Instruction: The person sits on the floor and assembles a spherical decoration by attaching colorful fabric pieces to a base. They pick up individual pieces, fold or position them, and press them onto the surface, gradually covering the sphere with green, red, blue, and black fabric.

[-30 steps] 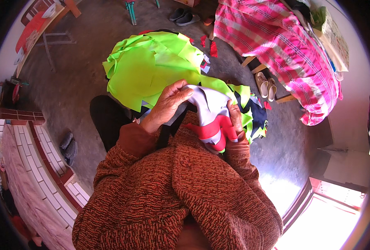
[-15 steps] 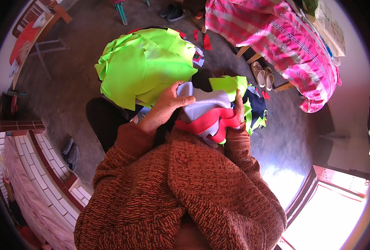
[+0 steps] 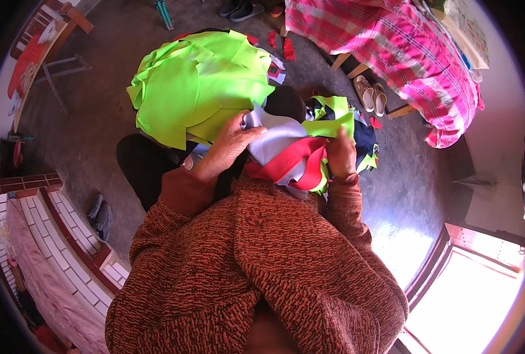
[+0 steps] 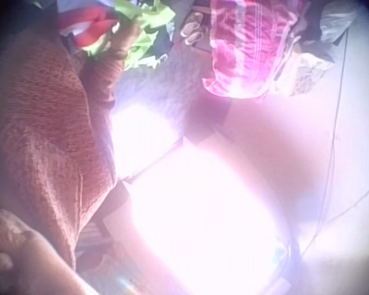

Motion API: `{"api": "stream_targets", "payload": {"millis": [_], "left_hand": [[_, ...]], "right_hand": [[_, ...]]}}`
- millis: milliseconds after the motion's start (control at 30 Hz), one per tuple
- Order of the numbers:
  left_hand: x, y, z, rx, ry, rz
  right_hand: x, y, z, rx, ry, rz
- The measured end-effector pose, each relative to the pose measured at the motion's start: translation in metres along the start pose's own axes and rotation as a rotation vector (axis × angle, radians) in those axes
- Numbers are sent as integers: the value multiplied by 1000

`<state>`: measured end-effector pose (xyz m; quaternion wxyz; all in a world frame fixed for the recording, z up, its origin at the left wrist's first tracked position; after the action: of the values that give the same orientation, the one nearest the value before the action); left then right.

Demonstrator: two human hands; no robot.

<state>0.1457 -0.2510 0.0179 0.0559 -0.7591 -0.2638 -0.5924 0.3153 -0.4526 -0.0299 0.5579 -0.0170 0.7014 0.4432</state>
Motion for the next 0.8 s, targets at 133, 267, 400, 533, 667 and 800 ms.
{"api": "stream_targets", "payload": {"millis": [133, 267, 400, 533, 667, 800], "left_hand": [[-3, -1, -1, -7, -82, 72], [-8, 2, -3, -19, -149, 92], [-23, -2, 4, -44, -159, 251], [-29, 4, 1, -143, -211, 254], [-20, 12, -4, -207, -202, 314], [-7, 9, -3, -174, -28, 301]], "right_hand": [[8, 9, -5, 70, -32, -385], [20, 26, -2, 35, -44, -345], [34, 22, 3, -50, 5, -486], [30, 27, 3, -88, -65, -568], [36, 21, 4, -89, -60, -655], [17, 24, 12, 96, -139, -363]]}}
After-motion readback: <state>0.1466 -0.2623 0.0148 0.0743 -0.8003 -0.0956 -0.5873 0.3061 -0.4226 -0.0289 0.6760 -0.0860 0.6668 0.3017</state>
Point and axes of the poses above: each hand's wrist, its own z-axis towards the middle knuckle, its own y-axis out of the palm, x = y × z, the point moved 6 cm from there along z, towards the middle knuckle, and after that the axes turned 8 degrees about -y, right-handed, at the moved point
